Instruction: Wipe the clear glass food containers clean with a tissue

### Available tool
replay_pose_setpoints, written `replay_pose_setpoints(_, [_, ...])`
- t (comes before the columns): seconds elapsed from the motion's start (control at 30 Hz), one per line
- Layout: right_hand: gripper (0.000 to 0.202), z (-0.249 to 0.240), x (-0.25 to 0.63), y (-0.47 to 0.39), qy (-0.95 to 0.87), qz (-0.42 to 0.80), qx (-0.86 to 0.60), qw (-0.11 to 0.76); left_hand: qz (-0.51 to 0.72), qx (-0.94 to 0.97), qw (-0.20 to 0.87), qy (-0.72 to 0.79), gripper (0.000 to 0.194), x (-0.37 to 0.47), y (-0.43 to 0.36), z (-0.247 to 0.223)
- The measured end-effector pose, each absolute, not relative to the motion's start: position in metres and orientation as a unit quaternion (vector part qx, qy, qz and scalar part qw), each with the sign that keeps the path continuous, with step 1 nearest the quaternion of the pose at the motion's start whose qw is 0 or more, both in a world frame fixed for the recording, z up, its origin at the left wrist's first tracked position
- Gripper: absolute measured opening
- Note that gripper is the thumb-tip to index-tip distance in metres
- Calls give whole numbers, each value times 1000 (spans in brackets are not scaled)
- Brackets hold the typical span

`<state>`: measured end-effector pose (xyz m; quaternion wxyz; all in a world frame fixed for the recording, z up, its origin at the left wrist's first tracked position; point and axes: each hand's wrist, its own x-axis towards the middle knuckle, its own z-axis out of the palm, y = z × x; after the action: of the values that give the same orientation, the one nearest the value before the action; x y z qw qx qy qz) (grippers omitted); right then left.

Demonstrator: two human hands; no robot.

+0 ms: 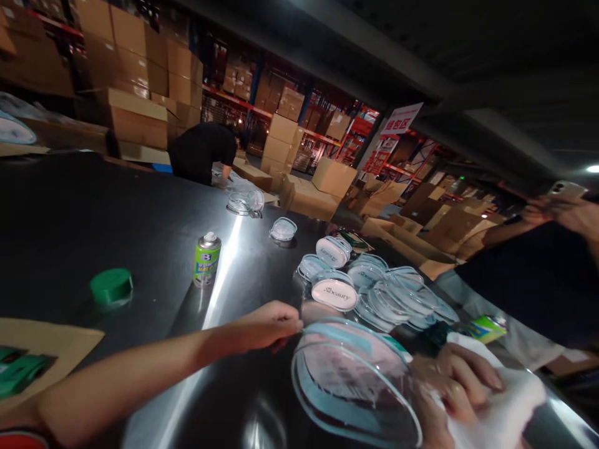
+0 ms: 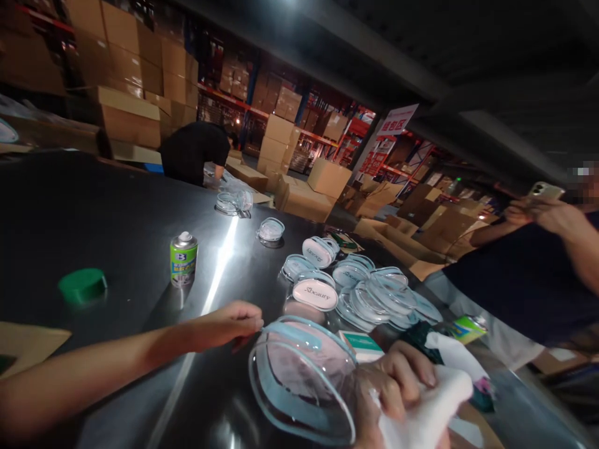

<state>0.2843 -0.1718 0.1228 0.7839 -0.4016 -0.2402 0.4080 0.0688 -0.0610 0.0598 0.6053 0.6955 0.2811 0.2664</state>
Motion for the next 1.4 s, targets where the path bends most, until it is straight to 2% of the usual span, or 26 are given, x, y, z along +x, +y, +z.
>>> replay_pose_setpoints(0.17, [27, 142, 270, -158, -155, 351, -502, 775, 320, 582, 684, 302, 49, 98, -89, 14])
replay_pose_setpoints(0.27, [32, 150, 266, -151, -157, 298, -495, 801, 356, 540, 697, 310, 46, 107, -98, 7])
replay_pose_setpoints(0.37, [36, 153, 267, -148, -186, 260, -463, 827, 426, 536, 658, 314, 34, 102, -89, 20])
replay_pose_setpoints(0.43, [35, 155, 270, -149, -217, 256, -446, 830, 484, 543, 612, 310, 13, 95, -80, 35])
replay_pose_setpoints(0.47, [36, 155, 272, -150, -234, 255, -439, 829, 505, 548, 594, 302, 13, 93, -77, 42])
replay_pose_setpoints(0.53, [38, 154, 275, -151, -264, 250, -429, 827, 527, 565, 577, 266, 30, 90, -74, 55])
replay_pose_setpoints(0.57, [38, 152, 276, -152, -276, 241, -424, 828, 535, 573, 572, 242, 32, 90, -75, 59])
replay_pose_setpoints(0.77, [54, 131, 285, -153, -319, 164, -416, 836, 614, 532, 564, 149, 26, 93, -87, 68])
replay_pose_setpoints(0.87, [43, 128, 282, -155, -324, 151, -423, 833, 574, 550, 593, 126, 31, 89, -85, 70])
replay_pose_setpoints(1.0, [23, 132, 259, -156, -323, 147, -414, 838, 435, 568, 674, 184, 37, 81, -74, 73])
replay_pose_setpoints(1.13, [5, 128, 237, -153, -320, 171, -393, 845, 422, 544, 687, 235, 45, 69, -59, 77])
replay_pose_setpoints(1.2, [7, 123, 238, -152, -284, 197, -417, 841, 433, 550, 666, 256, 44, 57, -52, 84])
replay_pose_setpoints(1.3, [38, 122, 256, -151, -202, 196, -487, 827, 439, 584, 619, 287, 39, 36, -44, 102])
replay_pose_setpoints(1.4, [44, 133, 270, -149, -210, 209, -548, 783, 378, 694, 530, 307, 35, 25, -38, 117])
